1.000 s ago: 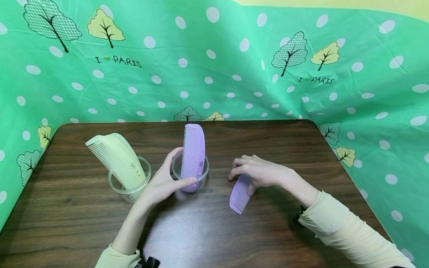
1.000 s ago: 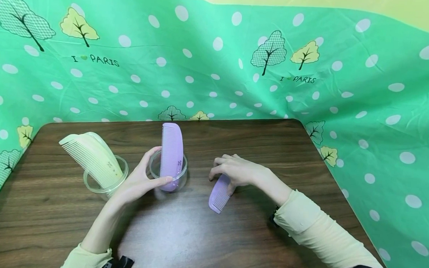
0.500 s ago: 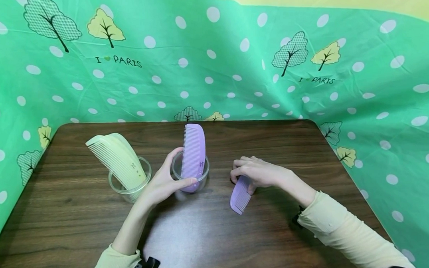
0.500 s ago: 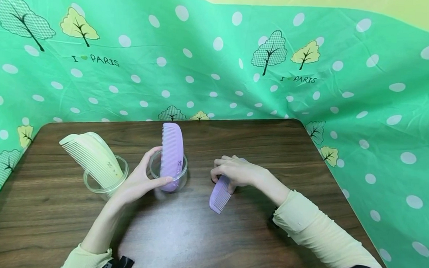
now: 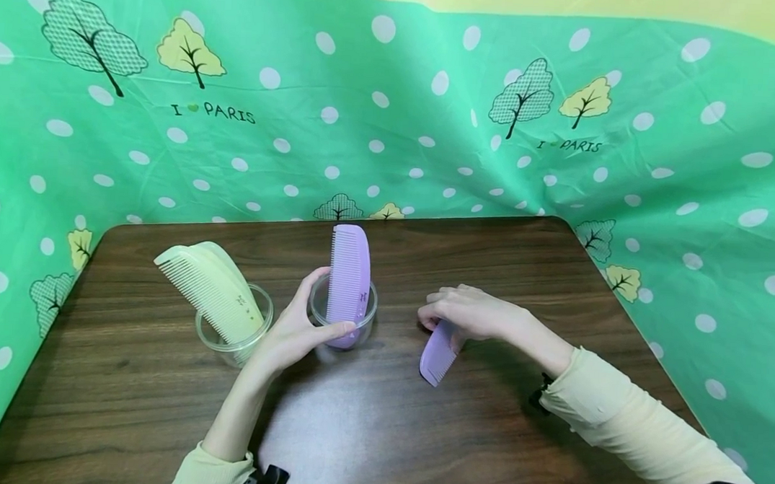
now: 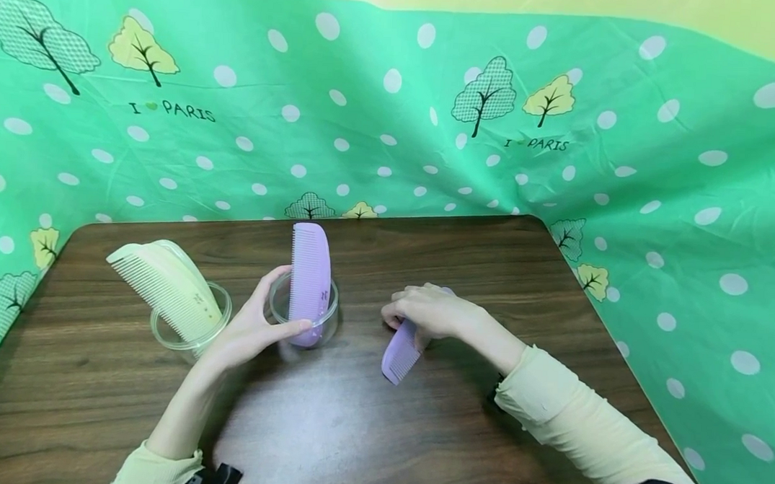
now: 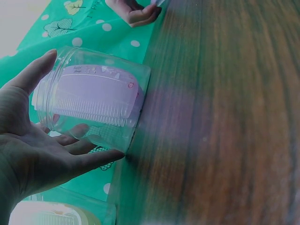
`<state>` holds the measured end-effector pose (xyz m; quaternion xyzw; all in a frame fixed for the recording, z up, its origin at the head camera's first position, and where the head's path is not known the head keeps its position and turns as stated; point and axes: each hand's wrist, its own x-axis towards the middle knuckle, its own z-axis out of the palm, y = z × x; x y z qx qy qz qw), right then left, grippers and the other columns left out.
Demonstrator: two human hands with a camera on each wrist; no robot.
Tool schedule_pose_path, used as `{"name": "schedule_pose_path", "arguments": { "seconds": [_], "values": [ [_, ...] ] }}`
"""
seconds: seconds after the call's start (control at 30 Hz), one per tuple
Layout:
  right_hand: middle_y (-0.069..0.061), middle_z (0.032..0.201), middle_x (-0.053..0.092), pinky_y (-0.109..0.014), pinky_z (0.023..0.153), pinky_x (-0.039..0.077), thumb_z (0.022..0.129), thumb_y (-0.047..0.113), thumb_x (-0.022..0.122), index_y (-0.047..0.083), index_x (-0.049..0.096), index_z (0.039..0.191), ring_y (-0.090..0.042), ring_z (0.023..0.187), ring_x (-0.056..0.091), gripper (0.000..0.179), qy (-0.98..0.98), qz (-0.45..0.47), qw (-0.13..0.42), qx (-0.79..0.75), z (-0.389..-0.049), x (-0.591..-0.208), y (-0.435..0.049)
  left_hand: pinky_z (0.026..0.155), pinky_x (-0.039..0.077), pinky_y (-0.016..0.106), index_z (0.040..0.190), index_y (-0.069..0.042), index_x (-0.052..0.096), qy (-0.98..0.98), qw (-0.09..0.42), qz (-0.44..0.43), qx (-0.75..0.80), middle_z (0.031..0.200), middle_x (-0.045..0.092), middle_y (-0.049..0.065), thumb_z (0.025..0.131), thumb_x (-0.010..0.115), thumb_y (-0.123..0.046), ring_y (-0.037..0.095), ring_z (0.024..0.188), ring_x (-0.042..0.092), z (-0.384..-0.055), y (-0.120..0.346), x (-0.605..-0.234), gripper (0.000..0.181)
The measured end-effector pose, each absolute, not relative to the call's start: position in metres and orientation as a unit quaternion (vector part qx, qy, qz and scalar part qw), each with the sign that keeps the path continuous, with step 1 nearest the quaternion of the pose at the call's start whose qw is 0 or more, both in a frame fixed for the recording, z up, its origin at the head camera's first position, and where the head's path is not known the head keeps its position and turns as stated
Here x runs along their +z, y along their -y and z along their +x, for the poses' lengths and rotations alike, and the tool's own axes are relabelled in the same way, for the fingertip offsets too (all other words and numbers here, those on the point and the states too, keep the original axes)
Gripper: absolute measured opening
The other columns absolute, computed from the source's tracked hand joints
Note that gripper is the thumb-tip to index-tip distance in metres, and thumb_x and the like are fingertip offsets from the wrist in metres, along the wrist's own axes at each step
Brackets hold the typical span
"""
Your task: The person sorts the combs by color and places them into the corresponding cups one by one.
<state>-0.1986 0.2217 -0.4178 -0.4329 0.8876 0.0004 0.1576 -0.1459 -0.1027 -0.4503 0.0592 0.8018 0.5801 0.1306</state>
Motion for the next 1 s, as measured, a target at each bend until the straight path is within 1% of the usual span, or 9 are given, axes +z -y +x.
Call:
{"name": "schedule_pose_path", "arguments": {
  "seconds": [0.1, 0.17, 0.33, 0.4, 0.57, 0.7, 0.83, 0.93, 1.0],
  "values": [
    [0.008, 0.083, 0.053, -0.033, 0.072, 0.039, 0.055, 0.006, 0.097, 0.022, 0.053, 0.081, -0.009, 0.084, 0.050, 0.054, -0.890, -0.427, 0.157, -0.002, -0.198, -0.416, -0.222, 0.122, 0.028, 0.060, 0.156, -0.041, 0.026, -0.802, 0.129, 0.059, 0.579, 0.160, 0.039, -0.002, 0.080, 0.088, -0.042, 0.028, 0.149, 0.039, -0.146, 0.103, -0.450, 0.098],
    [0.008, 0.083, 0.053, -0.032, 0.071, 0.038, 0.059, 0.005, 0.096, 0.022, 0.053, 0.081, -0.009, 0.083, 0.050, 0.050, -0.891, -0.425, 0.158, -0.005, -0.197, -0.415, -0.222, 0.122, 0.028, 0.060, 0.156, -0.040, 0.026, -0.803, 0.129, 0.059, 0.578, 0.161, 0.039, -0.002, 0.080, 0.088, -0.042, 0.029, 0.149, 0.038, -0.146, 0.103, -0.450, 0.098],
    [0.009, 0.084, 0.055, -0.031, 0.070, 0.035, 0.071, 0.013, 0.091, 0.024, 0.054, 0.082, -0.009, 0.082, 0.049, 0.040, -0.892, -0.419, 0.170, -0.006, -0.195, -0.409, -0.224, 0.122, 0.029, 0.060, 0.156, -0.040, 0.026, -0.804, 0.128, 0.060, 0.578, 0.161, 0.038, -0.002, 0.080, 0.088, -0.042, 0.029, 0.149, 0.039, -0.146, 0.103, -0.450, 0.099],
    [0.009, 0.084, 0.056, -0.030, 0.069, 0.034, 0.074, 0.015, 0.090, 0.024, 0.054, 0.082, -0.010, 0.082, 0.049, 0.037, -0.892, -0.417, 0.177, -0.008, -0.195, -0.405, -0.225, 0.122, 0.029, 0.060, 0.156, -0.041, 0.026, -0.804, 0.128, 0.061, 0.578, 0.160, 0.039, -0.002, 0.080, 0.088, -0.042, 0.029, 0.149, 0.039, -0.146, 0.103, -0.450, 0.098],
    [0.010, 0.082, 0.058, -0.027, 0.066, 0.034, 0.078, 0.013, 0.086, 0.024, 0.055, 0.080, -0.009, 0.079, 0.049, 0.033, -0.887, -0.421, 0.189, -0.011, -0.193, -0.398, -0.227, 0.122, 0.029, 0.060, 0.155, -0.041, 0.027, -0.802, 0.128, 0.063, 0.580, 0.159, 0.041, -0.002, 0.080, 0.088, -0.041, 0.029, 0.148, 0.040, -0.147, 0.103, -0.451, 0.097],
    [0.010, 0.080, 0.056, -0.023, 0.062, 0.034, 0.080, 0.012, 0.085, 0.023, 0.055, 0.080, -0.007, 0.075, 0.047, 0.031, -0.883, -0.428, 0.193, -0.017, -0.192, -0.393, -0.229, 0.122, 0.029, 0.060, 0.155, -0.041, 0.026, -0.802, 0.128, 0.062, 0.581, 0.159, 0.041, -0.002, 0.080, 0.088, -0.041, 0.029, 0.148, 0.040, -0.147, 0.103, -0.451, 0.097],
    [0.010, 0.079, 0.054, -0.023, 0.063, 0.036, 0.083, 0.005, 0.081, 0.023, 0.056, 0.081, -0.006, 0.076, 0.047, 0.031, -0.887, -0.415, 0.201, -0.033, -0.192, -0.387, -0.230, 0.122, 0.028, 0.060, 0.155, -0.040, 0.027, -0.801, 0.127, 0.061, 0.581, 0.159, 0.042, -0.001, 0.080, 0.088, -0.041, 0.029, 0.148, 0.041, -0.146, 0.102, -0.451, 0.097],
    [0.010, 0.080, 0.053, -0.024, 0.064, 0.037, 0.081, -0.011, 0.071, 0.023, 0.056, 0.081, -0.007, 0.078, 0.047, 0.036, -0.890, -0.409, 0.195, -0.044, -0.191, -0.382, -0.231, 0.122, 0.028, 0.060, 0.155, -0.040, 0.027, -0.800, 0.125, 0.062, 0.583, 0.158, 0.042, -0.001, 0.080, 0.088, -0.040, 0.028, 0.147, 0.041, -0.146, 0.102, -0.451, 0.097],
    [0.009, 0.080, 0.052, -0.024, 0.063, 0.036, 0.077, -0.018, 0.063, 0.022, 0.055, 0.081, -0.007, 0.078, 0.047, 0.040, -0.893, -0.409, 0.183, -0.049, -0.191, -0.379, -0.232, 0.122, 0.028, 0.060, 0.155, -0.040, 0.027, -0.800, 0.125, 0.063, 0.584, 0.158, 0.043, -0.002, 0.079, 0.089, -0.040, 0.028, 0.147, 0.041, -0.146, 0.102, -0.450, 0.097]
  ]
}}
